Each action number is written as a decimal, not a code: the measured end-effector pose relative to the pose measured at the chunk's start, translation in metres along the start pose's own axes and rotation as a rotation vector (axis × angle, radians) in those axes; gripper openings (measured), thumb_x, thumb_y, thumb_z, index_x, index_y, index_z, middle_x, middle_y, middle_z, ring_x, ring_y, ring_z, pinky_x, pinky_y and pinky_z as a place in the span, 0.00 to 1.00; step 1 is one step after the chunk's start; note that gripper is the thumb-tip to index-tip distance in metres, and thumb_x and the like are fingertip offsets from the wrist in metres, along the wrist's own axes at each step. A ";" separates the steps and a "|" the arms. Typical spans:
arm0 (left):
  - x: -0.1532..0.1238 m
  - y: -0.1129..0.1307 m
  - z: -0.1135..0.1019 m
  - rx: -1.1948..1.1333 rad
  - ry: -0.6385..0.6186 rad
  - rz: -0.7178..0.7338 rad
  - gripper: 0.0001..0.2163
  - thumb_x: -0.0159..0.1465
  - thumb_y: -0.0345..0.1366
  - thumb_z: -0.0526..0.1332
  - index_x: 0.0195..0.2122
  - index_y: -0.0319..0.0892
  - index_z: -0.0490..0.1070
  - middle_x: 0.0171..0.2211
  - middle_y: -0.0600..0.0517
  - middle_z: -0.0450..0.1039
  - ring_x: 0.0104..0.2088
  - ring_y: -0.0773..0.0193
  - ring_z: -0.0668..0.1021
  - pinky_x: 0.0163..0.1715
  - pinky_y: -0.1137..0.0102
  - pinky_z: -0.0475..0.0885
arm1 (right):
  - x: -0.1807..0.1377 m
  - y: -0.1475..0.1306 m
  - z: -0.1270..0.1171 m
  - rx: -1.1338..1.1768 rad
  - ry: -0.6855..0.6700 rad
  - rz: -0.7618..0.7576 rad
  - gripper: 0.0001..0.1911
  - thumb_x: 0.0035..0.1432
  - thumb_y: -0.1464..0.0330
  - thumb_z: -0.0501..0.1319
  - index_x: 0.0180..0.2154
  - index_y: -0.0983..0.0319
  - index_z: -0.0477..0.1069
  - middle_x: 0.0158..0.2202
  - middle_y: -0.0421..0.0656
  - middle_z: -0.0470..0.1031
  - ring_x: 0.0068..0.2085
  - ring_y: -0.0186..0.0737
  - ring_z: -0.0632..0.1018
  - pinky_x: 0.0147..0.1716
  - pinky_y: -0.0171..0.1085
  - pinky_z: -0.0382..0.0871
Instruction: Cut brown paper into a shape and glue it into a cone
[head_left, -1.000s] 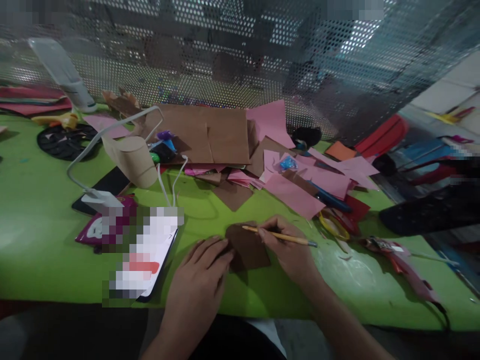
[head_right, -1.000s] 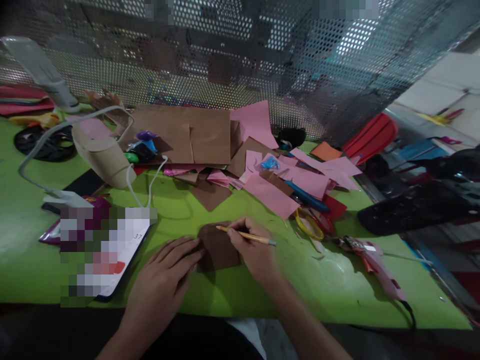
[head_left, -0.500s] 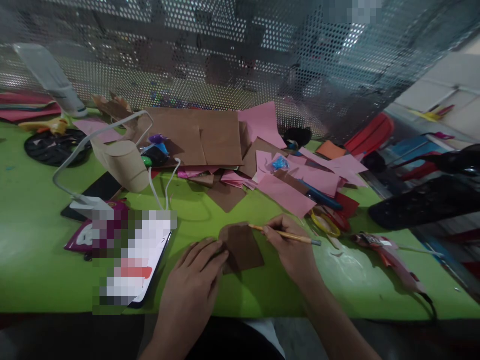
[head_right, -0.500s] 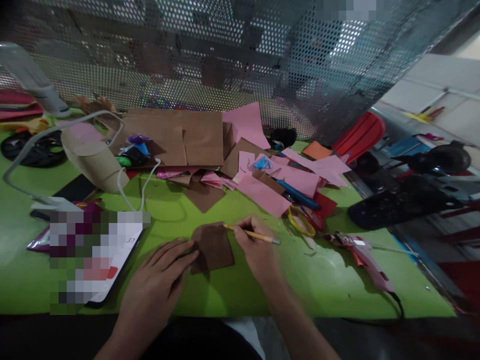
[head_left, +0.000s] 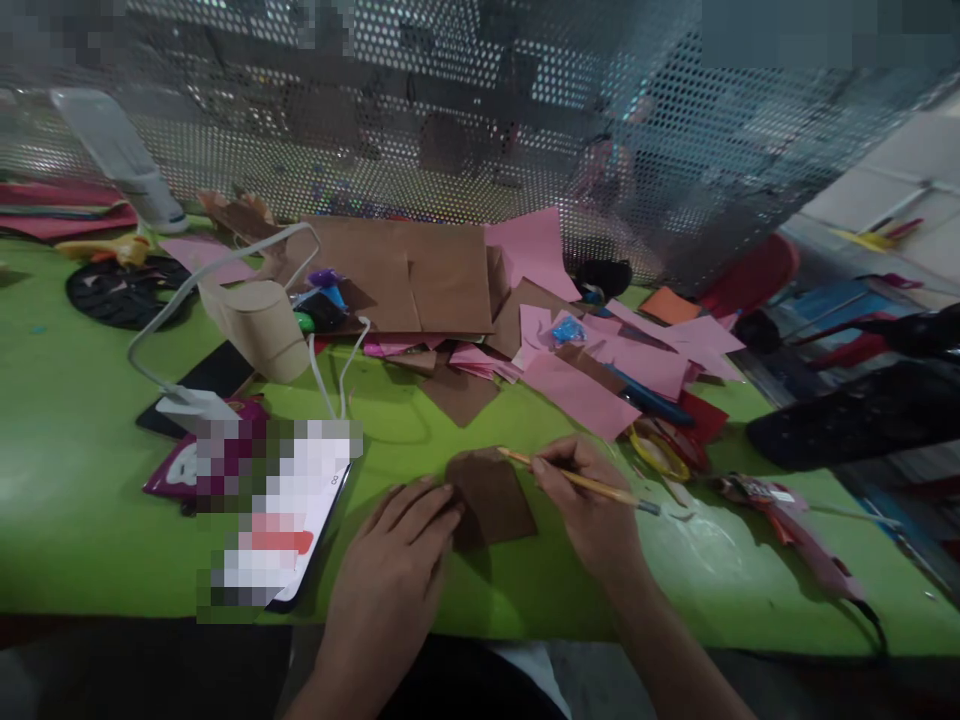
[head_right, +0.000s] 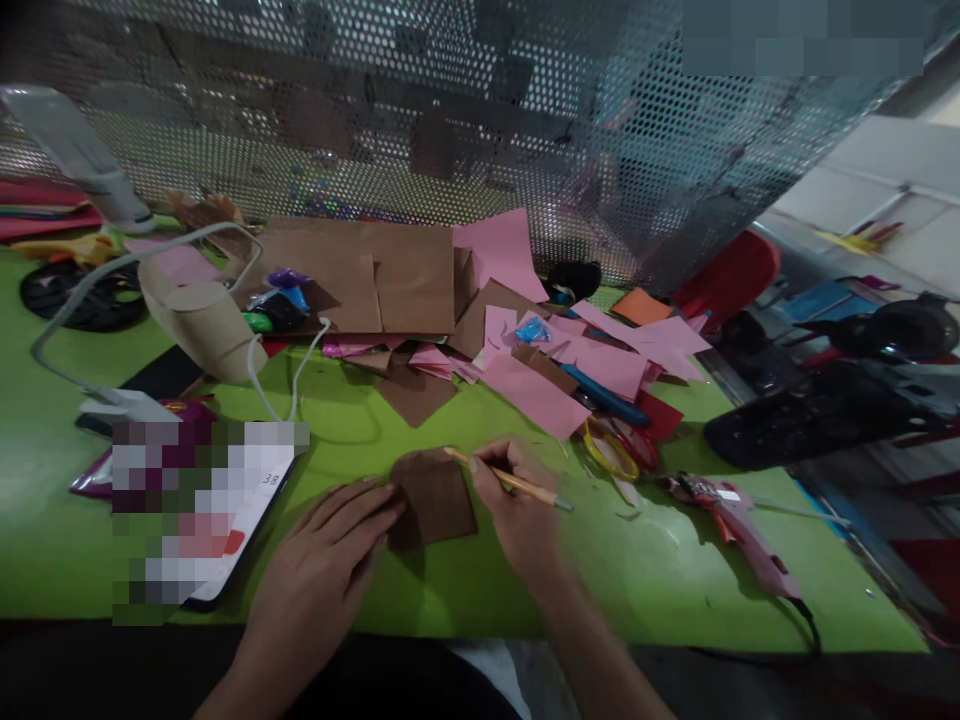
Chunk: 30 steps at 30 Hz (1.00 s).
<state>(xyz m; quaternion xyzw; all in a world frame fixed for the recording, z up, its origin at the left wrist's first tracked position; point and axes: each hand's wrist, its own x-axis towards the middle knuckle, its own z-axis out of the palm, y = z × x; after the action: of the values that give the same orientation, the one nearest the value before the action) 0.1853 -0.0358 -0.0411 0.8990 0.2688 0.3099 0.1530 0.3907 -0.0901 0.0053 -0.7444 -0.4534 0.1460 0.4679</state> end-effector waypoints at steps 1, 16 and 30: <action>0.000 0.000 0.000 0.001 0.004 -0.001 0.15 0.63 0.25 0.57 0.49 0.43 0.74 0.52 0.51 0.75 0.54 0.54 0.74 0.55 0.53 0.71 | -0.001 -0.001 0.002 0.038 -0.048 0.008 0.07 0.56 0.64 0.61 0.27 0.59 0.69 0.24 0.39 0.70 0.26 0.38 0.71 0.25 0.35 0.63; 0.001 0.002 -0.001 0.018 -0.004 0.000 0.16 0.64 0.25 0.56 0.50 0.43 0.74 0.51 0.51 0.76 0.54 0.53 0.74 0.55 0.53 0.71 | -0.004 -0.003 0.020 0.201 -0.410 -0.028 0.04 0.61 0.66 0.61 0.34 0.59 0.71 0.37 0.43 0.78 0.40 0.42 0.78 0.39 0.39 0.70; 0.000 0.001 0.000 -0.002 0.003 -0.009 0.15 0.63 0.26 0.57 0.50 0.44 0.74 0.52 0.51 0.75 0.54 0.54 0.74 0.54 0.52 0.71 | -0.003 0.009 -0.002 -0.095 -0.041 -0.015 0.07 0.56 0.67 0.59 0.25 0.59 0.67 0.21 0.37 0.67 0.24 0.37 0.68 0.23 0.35 0.59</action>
<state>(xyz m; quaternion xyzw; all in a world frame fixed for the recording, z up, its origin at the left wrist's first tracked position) 0.1855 -0.0368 -0.0406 0.8972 0.2729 0.3108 0.1551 0.3949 -0.0951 -0.0014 -0.7591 -0.4750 0.1360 0.4239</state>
